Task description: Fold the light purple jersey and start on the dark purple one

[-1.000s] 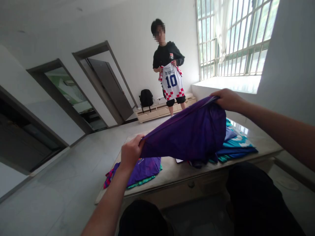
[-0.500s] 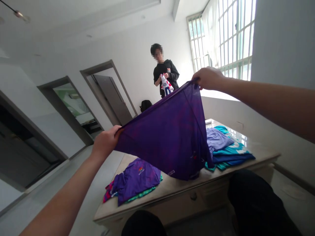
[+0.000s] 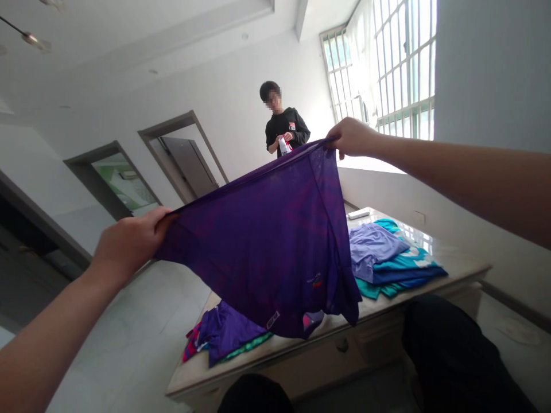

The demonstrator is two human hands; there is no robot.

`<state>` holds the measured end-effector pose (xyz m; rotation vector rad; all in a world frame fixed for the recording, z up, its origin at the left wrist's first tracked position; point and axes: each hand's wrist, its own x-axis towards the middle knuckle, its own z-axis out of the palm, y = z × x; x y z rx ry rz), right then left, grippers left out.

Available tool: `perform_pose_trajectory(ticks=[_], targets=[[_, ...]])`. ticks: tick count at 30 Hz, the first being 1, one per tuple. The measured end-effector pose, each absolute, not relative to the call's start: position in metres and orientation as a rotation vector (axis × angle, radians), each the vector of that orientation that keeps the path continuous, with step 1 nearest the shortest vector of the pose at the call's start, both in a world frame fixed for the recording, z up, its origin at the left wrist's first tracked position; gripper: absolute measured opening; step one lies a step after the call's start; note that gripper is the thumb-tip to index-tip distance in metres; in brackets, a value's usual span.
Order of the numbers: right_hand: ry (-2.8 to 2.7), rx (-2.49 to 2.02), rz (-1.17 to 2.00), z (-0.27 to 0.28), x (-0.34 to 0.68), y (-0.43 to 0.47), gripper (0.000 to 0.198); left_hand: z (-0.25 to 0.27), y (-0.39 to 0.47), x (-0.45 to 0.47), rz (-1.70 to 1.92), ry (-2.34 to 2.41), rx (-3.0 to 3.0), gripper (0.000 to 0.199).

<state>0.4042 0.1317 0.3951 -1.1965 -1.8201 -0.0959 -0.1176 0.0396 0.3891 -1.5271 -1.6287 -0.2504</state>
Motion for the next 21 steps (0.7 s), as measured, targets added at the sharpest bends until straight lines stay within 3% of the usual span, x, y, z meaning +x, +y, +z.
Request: perform_pose_trajectory(ticks=[5, 9, 14, 19, 21], targets=[[-1.752, -0.835, 0.323, 0.382, 0.409, 0.158, 0.025, 0.385, 0.035, -0.111, -0.245, -1.617, -1.576, 0.056], [-1.593, -0.911, 0.545, 0.375, 0.398, 0.152, 0.017, 0.379, 0.035, -0.101, -0.217, -1.594, -1.581, 0.048], [-1.641, -0.901, 0.386, 0.360, 0.392, 0.131, 0.014, 0.368, 0.042, -0.094, -0.257, -1.603, -1.706, 0.044], [-1.997, -0.815, 0.047, 0.329, 0.392, 0.122, 0.039, 0.354, 0.052, -0.089, -0.339, -1.660, -1.893, 0.044], [-2.011, -0.817, -0.084, 0.318, 0.389, 0.122, 0.038, 0.349, 0.056, -0.087, -0.356, -1.675, -1.923, 0.043]])
